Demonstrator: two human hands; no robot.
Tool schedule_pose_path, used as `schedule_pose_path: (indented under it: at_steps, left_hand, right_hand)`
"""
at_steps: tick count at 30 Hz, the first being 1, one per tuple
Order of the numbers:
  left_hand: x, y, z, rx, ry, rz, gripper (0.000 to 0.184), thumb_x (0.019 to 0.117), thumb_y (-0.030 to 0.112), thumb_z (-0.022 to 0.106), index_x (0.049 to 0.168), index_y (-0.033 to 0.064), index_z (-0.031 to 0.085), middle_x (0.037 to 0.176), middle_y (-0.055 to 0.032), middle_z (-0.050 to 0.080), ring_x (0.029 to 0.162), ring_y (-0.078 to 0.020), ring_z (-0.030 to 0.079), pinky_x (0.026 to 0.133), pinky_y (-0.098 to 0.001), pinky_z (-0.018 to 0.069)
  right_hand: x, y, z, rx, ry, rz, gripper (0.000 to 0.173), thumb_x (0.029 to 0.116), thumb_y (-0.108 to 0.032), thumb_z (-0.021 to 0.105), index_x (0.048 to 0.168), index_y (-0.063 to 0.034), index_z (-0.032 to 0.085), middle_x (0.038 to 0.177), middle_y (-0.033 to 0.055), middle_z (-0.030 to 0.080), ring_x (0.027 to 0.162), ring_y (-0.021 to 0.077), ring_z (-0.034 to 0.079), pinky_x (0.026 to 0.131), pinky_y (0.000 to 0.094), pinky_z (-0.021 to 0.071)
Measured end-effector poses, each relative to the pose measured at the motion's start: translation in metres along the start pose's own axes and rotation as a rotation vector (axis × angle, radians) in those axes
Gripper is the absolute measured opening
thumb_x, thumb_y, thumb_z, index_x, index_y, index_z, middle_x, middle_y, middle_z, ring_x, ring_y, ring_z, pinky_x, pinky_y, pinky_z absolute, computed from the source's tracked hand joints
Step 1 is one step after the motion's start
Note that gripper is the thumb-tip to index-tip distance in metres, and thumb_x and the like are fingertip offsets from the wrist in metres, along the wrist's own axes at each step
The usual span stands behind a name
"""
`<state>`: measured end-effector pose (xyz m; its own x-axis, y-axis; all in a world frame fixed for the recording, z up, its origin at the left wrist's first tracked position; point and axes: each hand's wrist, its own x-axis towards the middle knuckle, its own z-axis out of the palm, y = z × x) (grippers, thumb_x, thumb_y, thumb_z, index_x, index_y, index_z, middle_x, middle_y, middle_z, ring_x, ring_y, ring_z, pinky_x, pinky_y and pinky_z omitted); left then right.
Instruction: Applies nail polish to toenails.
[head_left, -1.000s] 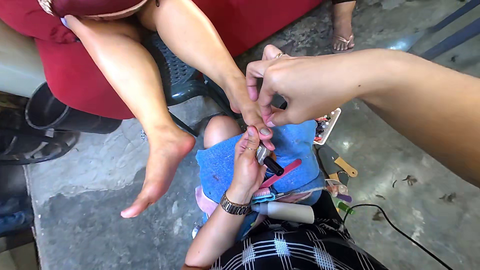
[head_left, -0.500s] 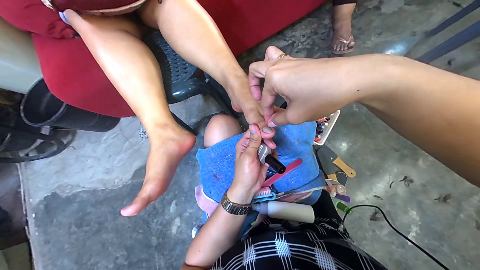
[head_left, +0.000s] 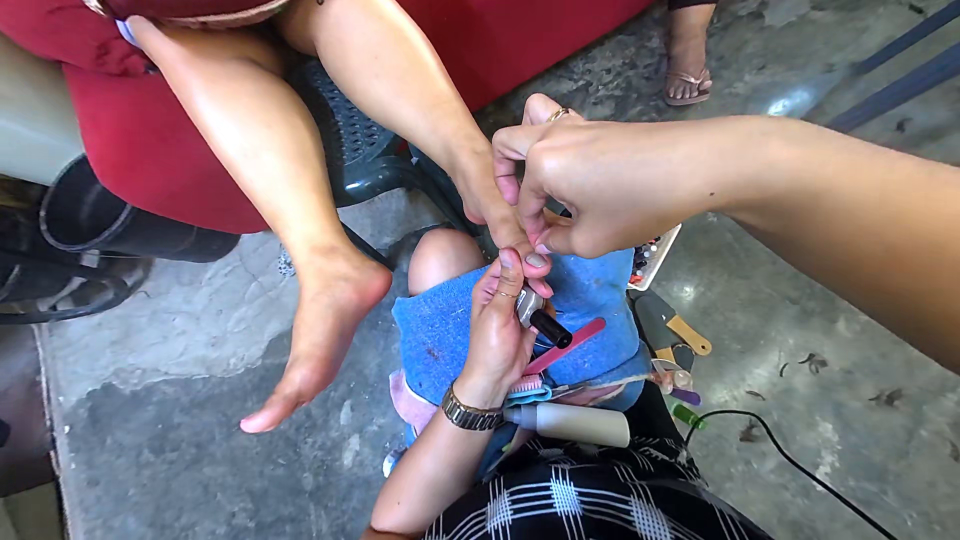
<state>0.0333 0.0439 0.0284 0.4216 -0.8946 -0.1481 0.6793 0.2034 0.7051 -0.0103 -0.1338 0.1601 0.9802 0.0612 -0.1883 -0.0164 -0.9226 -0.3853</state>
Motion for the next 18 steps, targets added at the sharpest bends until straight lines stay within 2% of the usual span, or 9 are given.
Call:
schedule_pose_path:
  at_steps: [2, 5, 6, 8, 11, 12, 14, 16, 18]
  left_hand:
    - [0.0, 0.0, 0.0, 0.005, 0.002, 0.006, 0.035, 0.1082, 0.04, 0.045, 0.094, 0.0153, 0.066, 0.075, 0.0008, 0.061, 0.055, -0.0037, 0.054, 0.048, -0.0161, 0.0445]
    - [0.0, 0.0, 0.0, 0.012, -0.007, 0.013, 0.035, 0.1084, 0.039, 0.045, 0.094, 0.0152, 0.066, 0.076, 0.0006, 0.062, 0.055, -0.0037, 0.053, 0.047, -0.0161, 0.0433]
    - [0.0, 0.0, 0.0, 0.016, -0.011, 0.016, 0.035, 0.1084, 0.039, 0.045, 0.094, 0.0155, 0.067, 0.076, 0.0009, 0.062, 0.055, -0.0036, 0.053, 0.047, -0.0162, 0.0438]
    - [0.001, 0.0, -0.001, 0.023, -0.015, 0.021, 0.035, 0.1081, 0.04, 0.046, 0.093, 0.0158, 0.067, 0.076, 0.0011, 0.062, 0.055, -0.0039, 0.055, 0.047, -0.0166, 0.0456]
    - [0.001, -0.002, -0.002, 0.041, -0.011, 0.026, 0.035, 0.1075, 0.041, 0.047, 0.093, 0.0155, 0.066, 0.076, 0.0005, 0.061, 0.055, -0.0046, 0.055, 0.048, -0.0174, 0.0464]
    - [0.001, -0.002, -0.003, 0.052, -0.012, 0.034, 0.034, 0.107, 0.041, 0.048, 0.094, 0.0155, 0.066, 0.077, 0.0004, 0.062, 0.057, -0.0048, 0.056, 0.05, -0.0178, 0.0473]
    - [0.001, -0.005, -0.008, 0.105, -0.026, 0.067, 0.033, 0.1075, 0.041, 0.047, 0.096, 0.0163, 0.066, 0.079, 0.0006, 0.064, 0.06, -0.0046, 0.058, 0.053, -0.0183, 0.0498]
    - [0.002, -0.008, -0.012, 0.183, -0.03, 0.103, 0.032, 0.1083, 0.039, 0.045, 0.098, 0.0165, 0.065, 0.081, 0.0003, 0.065, 0.062, -0.0047, 0.059, 0.054, -0.0188, 0.051]
    - [0.004, -0.01, -0.015, 0.248, -0.033, 0.13, 0.031, 0.1087, 0.038, 0.044, 0.101, 0.0162, 0.064, 0.083, -0.0002, 0.066, 0.061, -0.0048, 0.059, 0.053, -0.0187, 0.0509]
  right_hand:
    - [0.0, 0.001, 0.003, -0.049, 0.019, -0.059, 0.012, 0.0843, -0.022, 0.078, 0.076, -0.0136, 0.076, 0.117, 0.0064, 0.053, 0.112, 0.0272, 0.045, 0.095, 0.0511, 0.0364]
    - [0.0, 0.003, 0.01, -0.146, 0.103, -0.181, 0.017, 0.0817, -0.022, 0.075, 0.068, -0.0144, 0.068, 0.11, 0.0083, 0.053, 0.109, 0.0283, 0.05, 0.095, 0.0545, 0.0381]
    - [0.0, 0.004, 0.014, -0.175, 0.149, -0.223, 0.014, 0.0784, -0.021, 0.073, 0.068, -0.0151, 0.067, 0.106, 0.0078, 0.053, 0.105, 0.0286, 0.048, 0.091, 0.0521, 0.0362]
    - [-0.001, 0.007, 0.019, -0.22, 0.256, -0.296, 0.007, 0.0768, -0.019, 0.069, 0.073, -0.016, 0.073, 0.105, 0.0074, 0.053, 0.102, 0.0292, 0.045, 0.086, 0.049, 0.0323]
    - [-0.011, 0.005, 0.013, -0.215, 0.456, -0.357, 0.011, 0.084, -0.017, 0.063, 0.078, -0.0119, 0.071, 0.11, 0.0124, 0.059, 0.108, 0.0349, 0.047, 0.088, 0.0506, 0.0323]
    - [-0.02, 0.003, 0.008, -0.179, 0.519, -0.35, 0.013, 0.0868, -0.016, 0.062, 0.08, -0.0112, 0.071, 0.11, 0.0131, 0.06, 0.11, 0.0339, 0.049, 0.09, 0.0504, 0.0348]
    - [-0.044, 0.0, 0.003, -0.118, 0.603, -0.292, 0.014, 0.0881, -0.021, 0.062, 0.082, -0.0116, 0.07, 0.107, 0.0124, 0.061, 0.106, 0.0281, 0.056, 0.087, 0.0459, 0.0426]
    - [-0.074, 0.006, 0.013, -0.002, 0.588, -0.2, 0.016, 0.0872, -0.026, 0.065, 0.079, -0.0125, 0.068, 0.093, 0.0054, 0.059, 0.094, 0.0192, 0.053, 0.078, 0.0375, 0.0408]
    - [-0.097, 0.019, 0.048, 0.089, 0.495, -0.031, 0.016, 0.0817, -0.033, 0.069, 0.077, -0.0174, 0.069, 0.08, -0.003, 0.061, 0.076, 0.011, 0.059, 0.064, 0.0339, 0.0499]
